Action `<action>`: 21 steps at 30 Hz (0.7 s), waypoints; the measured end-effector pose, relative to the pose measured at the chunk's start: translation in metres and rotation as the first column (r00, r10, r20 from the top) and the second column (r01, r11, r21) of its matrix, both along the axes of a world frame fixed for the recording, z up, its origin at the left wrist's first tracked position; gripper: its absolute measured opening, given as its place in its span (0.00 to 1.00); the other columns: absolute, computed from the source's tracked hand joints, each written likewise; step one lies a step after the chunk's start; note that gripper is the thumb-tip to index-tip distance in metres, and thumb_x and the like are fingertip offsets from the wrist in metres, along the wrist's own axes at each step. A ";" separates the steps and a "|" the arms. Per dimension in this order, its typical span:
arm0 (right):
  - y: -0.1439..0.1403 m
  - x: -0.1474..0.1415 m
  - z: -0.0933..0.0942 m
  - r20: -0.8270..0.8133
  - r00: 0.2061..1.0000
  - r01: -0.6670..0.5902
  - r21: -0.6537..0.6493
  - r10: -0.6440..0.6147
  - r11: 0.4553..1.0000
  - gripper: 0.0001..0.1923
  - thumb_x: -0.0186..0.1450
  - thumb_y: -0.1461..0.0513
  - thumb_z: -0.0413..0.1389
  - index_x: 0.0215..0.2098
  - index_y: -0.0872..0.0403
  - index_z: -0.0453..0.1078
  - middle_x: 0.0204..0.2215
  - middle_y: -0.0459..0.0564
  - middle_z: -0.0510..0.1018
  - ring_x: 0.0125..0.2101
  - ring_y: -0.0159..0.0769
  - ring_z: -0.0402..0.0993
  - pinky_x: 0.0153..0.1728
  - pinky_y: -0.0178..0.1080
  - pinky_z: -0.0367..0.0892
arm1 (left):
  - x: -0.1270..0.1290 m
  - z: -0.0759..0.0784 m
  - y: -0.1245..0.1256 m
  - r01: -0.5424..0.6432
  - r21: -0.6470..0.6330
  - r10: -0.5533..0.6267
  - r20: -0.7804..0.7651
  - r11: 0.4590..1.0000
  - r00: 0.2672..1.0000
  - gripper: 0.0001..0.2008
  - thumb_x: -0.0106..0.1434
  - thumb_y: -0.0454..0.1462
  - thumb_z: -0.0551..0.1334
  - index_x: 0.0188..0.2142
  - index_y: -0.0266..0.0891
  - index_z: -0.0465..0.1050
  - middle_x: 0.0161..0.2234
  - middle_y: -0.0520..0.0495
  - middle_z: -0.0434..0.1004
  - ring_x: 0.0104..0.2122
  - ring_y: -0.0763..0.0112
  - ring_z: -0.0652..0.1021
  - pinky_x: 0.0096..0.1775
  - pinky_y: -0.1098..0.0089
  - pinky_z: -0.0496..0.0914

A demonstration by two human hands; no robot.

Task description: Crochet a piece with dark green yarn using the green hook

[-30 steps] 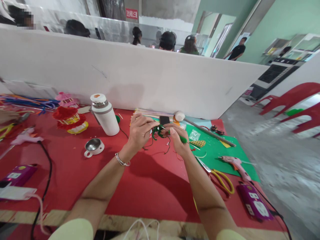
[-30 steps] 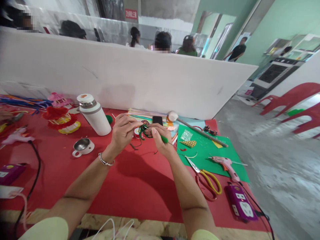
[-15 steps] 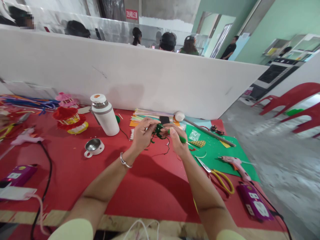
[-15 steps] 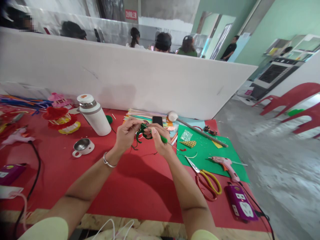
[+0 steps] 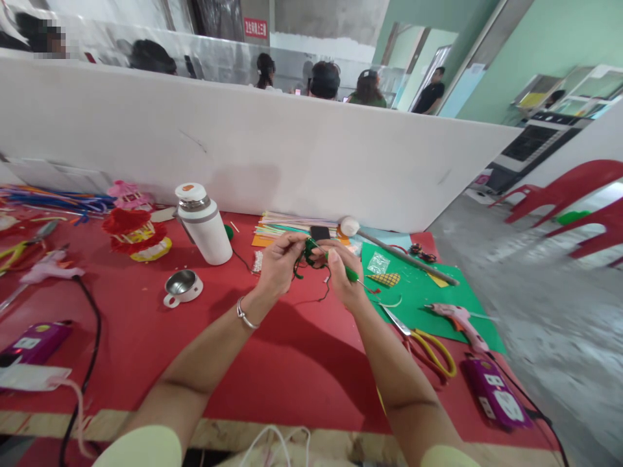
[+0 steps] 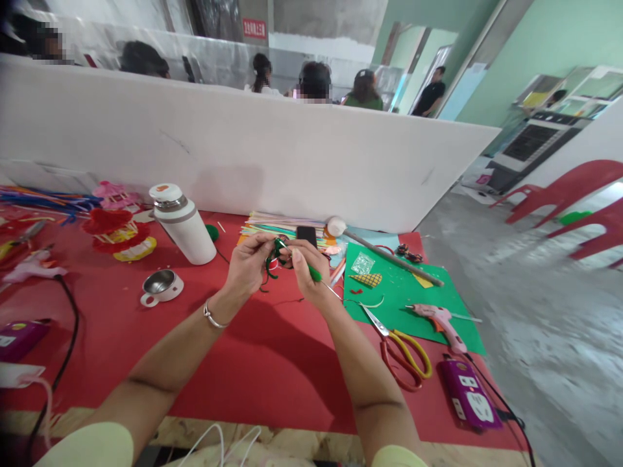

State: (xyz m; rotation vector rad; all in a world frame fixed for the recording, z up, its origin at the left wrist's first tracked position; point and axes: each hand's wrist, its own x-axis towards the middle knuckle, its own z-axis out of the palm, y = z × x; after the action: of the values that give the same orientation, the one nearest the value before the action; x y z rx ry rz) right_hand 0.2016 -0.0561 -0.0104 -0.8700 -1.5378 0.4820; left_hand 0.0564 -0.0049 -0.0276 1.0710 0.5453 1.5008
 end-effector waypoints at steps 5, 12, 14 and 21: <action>0.004 0.002 0.000 0.120 0.989 0.071 0.136 -0.087 0.988 0.16 0.76 0.56 0.49 0.39 0.51 0.77 0.38 0.52 0.82 0.44 0.40 0.80 0.43 0.44 0.76 | 0.003 -0.004 0.000 -0.045 0.110 0.048 -0.029 0.993 0.998 0.05 0.60 0.41 0.73 0.36 0.45 0.85 0.37 0.50 0.81 0.37 0.73 0.79 0.41 0.72 0.74; 0.007 0.005 -0.007 0.065 0.989 0.125 0.082 -0.130 0.989 0.18 0.75 0.53 0.49 0.35 0.50 0.75 0.35 0.50 0.79 0.35 0.37 0.78 0.36 0.41 0.74 | -0.002 0.000 -0.002 -0.043 0.317 0.134 -0.272 0.947 0.953 0.06 0.67 0.39 0.67 0.40 0.46 0.85 0.37 0.48 0.80 0.39 0.69 0.79 0.44 0.69 0.73; 0.007 0.005 -0.009 -0.031 0.995 0.097 0.006 -0.096 0.995 0.19 0.75 0.50 0.49 0.34 0.50 0.75 0.35 0.49 0.78 0.30 0.35 0.76 0.31 0.40 0.73 | -0.007 0.003 0.001 -0.056 0.380 0.192 -0.328 0.923 0.925 0.07 0.68 0.39 0.66 0.40 0.46 0.85 0.37 0.47 0.81 0.40 0.67 0.79 0.45 0.67 0.73; 0.010 0.017 -0.002 -0.203 0.966 0.138 -0.111 -0.158 0.984 0.21 0.72 0.46 0.52 0.31 0.50 0.76 0.28 0.46 0.77 0.23 0.32 0.72 0.25 0.37 0.68 | -0.028 -0.003 0.029 -0.046 0.467 0.353 -0.598 0.883 0.719 0.11 0.69 0.36 0.60 0.42 0.44 0.83 0.38 0.46 0.81 0.39 0.66 0.79 0.44 0.66 0.71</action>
State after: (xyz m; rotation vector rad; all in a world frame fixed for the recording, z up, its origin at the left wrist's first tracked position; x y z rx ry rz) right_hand 0.2184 -0.0460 -0.0128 -0.9681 -1.2538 0.5252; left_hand 0.0282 0.0243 -0.0304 1.9957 0.8863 1.4245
